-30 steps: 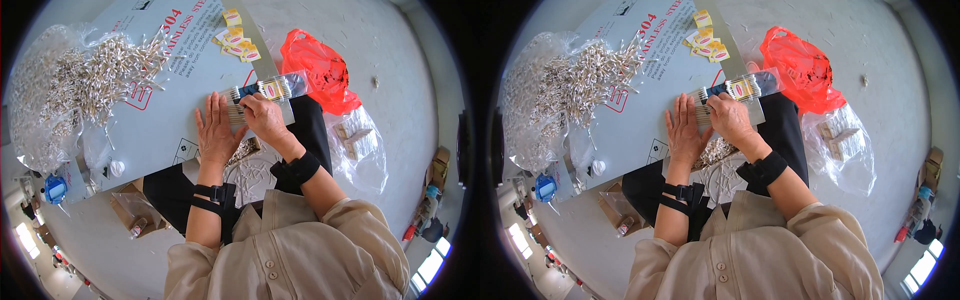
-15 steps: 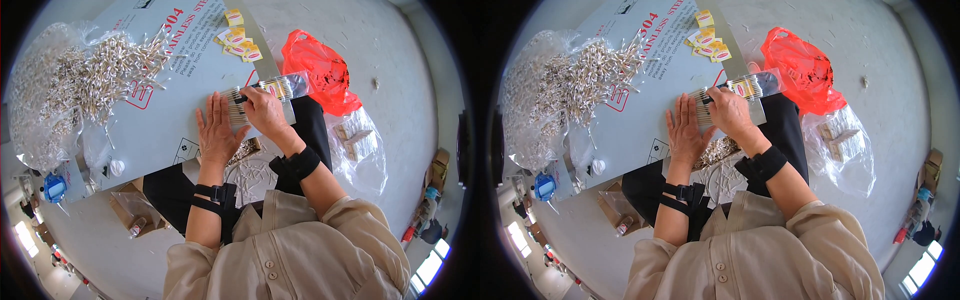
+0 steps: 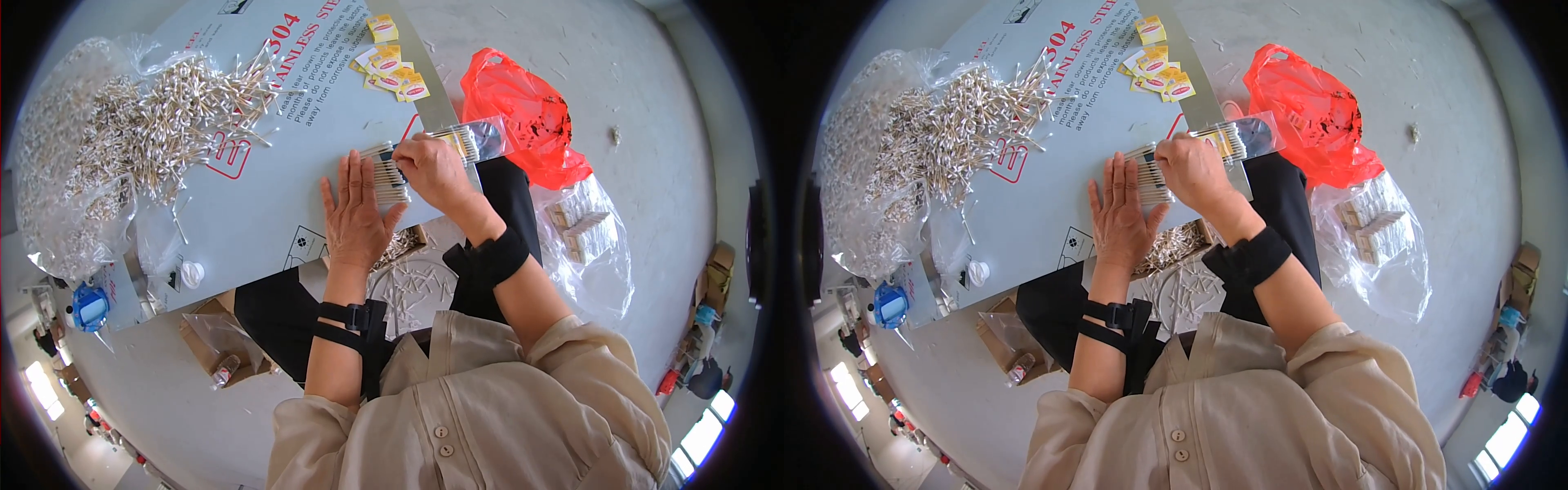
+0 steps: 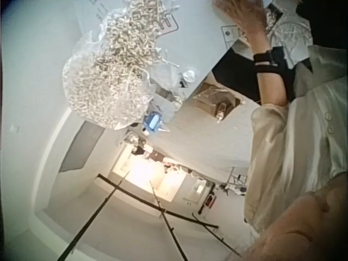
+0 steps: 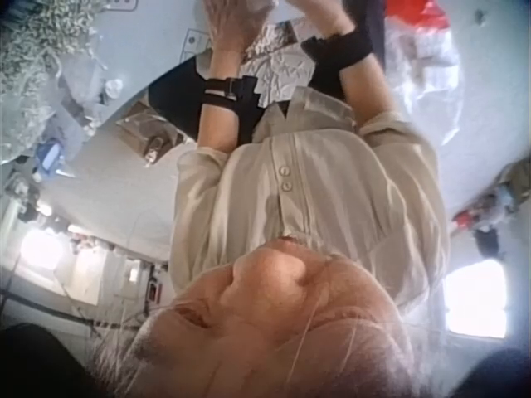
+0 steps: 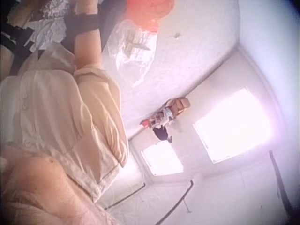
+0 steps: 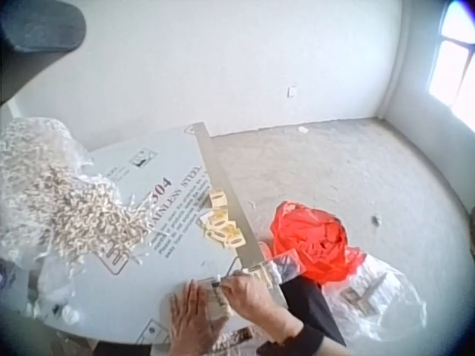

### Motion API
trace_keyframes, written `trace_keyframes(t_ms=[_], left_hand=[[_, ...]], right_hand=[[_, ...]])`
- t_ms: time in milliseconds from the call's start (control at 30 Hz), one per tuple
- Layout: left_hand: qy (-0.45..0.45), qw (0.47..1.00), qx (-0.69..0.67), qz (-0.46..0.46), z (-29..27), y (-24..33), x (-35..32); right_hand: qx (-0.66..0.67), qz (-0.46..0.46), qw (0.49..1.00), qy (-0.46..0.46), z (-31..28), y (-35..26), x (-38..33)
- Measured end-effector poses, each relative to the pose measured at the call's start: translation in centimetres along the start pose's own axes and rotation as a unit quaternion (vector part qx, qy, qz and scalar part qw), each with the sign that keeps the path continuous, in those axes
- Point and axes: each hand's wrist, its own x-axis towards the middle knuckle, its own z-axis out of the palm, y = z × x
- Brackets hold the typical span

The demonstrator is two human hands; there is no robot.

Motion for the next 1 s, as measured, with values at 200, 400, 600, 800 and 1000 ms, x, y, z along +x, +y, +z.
trace_keyframes(t_ms=[200, 400, 600, 800, 1000], left_hand=[[-0.006, 1.0, 0.007, -0.002, 0.0, 0.3, 0.1], [-0.005, 1.0, -0.004, -0.002, -0.1, 0.2, 0.1], [0.003, 1.0, 0.001, 0.001, 0.1, -0.1, -0.1], [0.001, 1.0, -0.016, -0.013, -0.1, 0.5, 0.2], [0.002, 0.999, -0.021, -0.037, 0.7, 1.5, 1.4]], right_hand=[[-0.016, -0.064, 0.998, -0.023, 0.0, 0.6, 3.4], [-0.005, -0.105, 0.994, 0.015, -0.3, 1.1, 5.1], [0.029, -0.119, 0.987, -0.104, -2.8, 0.8, -1.0], [-0.062, -0.076, 0.992, -0.081, -1.9, 0.4, -2.4], [-0.071, -0.066, 0.995, -0.025, -2.0, 1.0, -1.1]])
